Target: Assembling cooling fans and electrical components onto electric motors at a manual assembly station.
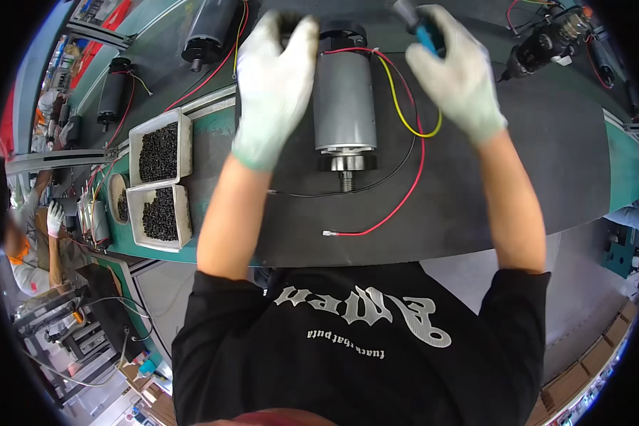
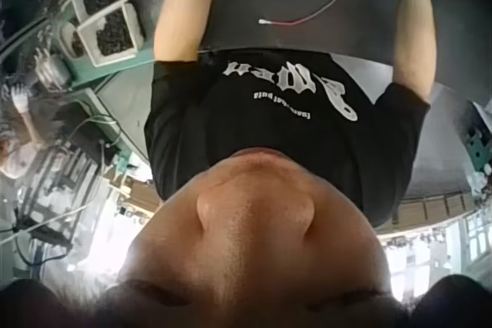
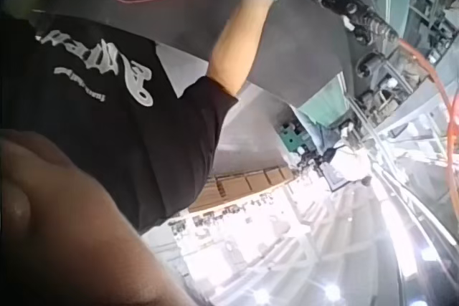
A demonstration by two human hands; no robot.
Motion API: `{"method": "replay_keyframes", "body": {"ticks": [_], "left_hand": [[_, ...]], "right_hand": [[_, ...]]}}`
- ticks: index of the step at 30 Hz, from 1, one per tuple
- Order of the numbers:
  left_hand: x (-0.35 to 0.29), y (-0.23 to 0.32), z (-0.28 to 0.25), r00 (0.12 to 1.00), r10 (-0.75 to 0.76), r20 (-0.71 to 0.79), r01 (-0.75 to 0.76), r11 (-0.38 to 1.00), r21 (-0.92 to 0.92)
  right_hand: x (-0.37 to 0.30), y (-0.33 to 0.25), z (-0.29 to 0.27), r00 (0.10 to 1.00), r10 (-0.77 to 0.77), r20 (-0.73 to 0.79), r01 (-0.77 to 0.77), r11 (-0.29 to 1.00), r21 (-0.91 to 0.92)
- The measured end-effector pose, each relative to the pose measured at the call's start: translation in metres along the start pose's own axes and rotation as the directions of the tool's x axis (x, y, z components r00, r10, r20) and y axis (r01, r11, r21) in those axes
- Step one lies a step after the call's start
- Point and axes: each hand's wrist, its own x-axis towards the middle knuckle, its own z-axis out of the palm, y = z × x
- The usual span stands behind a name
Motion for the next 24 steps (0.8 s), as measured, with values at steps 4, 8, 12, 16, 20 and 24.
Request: {"method": "replay_keyframes", "body": {"ticks": [4, 8, 12, 16, 20, 24], "left_hand": [[0.044, -0.044, 0.024, 0.970, -0.222, 0.100, 0.182, 0.935, 0.305], [0.038, -0.026, 0.026, 0.930, -0.351, 0.112, 0.299, 0.897, 0.326], [0.021, 0.009, 0.010, 0.982, -0.188, 0.011, 0.172, 0.919, 0.354], [-0.052, 0.056, -0.018, 0.913, 0.404, -0.060, -0.390, 0.906, 0.165], [-0.090, 0.045, -0.020, 0.818, 0.572, -0.070, -0.560, 0.762, -0.325], [-0.096, 0.042, -0.018, 0.773, 0.633, -0.044, -0.599, 0.705, -0.379]], "right_hand": [[0.010, 0.066, 0.041, 0.690, 0.385, 0.612, -0.662, -0.004, 0.749], [-0.010, 0.045, 0.062, 0.730, 0.234, 0.643, -0.604, -0.221, 0.766], [-0.003, 0.024, 0.037, 0.813, 0.221, 0.538, -0.527, -0.111, 0.842], [-0.035, -0.051, -0.049, 0.961, 0.076, 0.267, -0.273, 0.428, 0.862], [-0.039, -0.079, -0.094, 0.933, -0.203, 0.298, 0.045, 0.886, 0.462], [-0.021, -0.104, -0.120, 0.844, -0.357, 0.401, 0.351, 0.932, 0.091]]}}
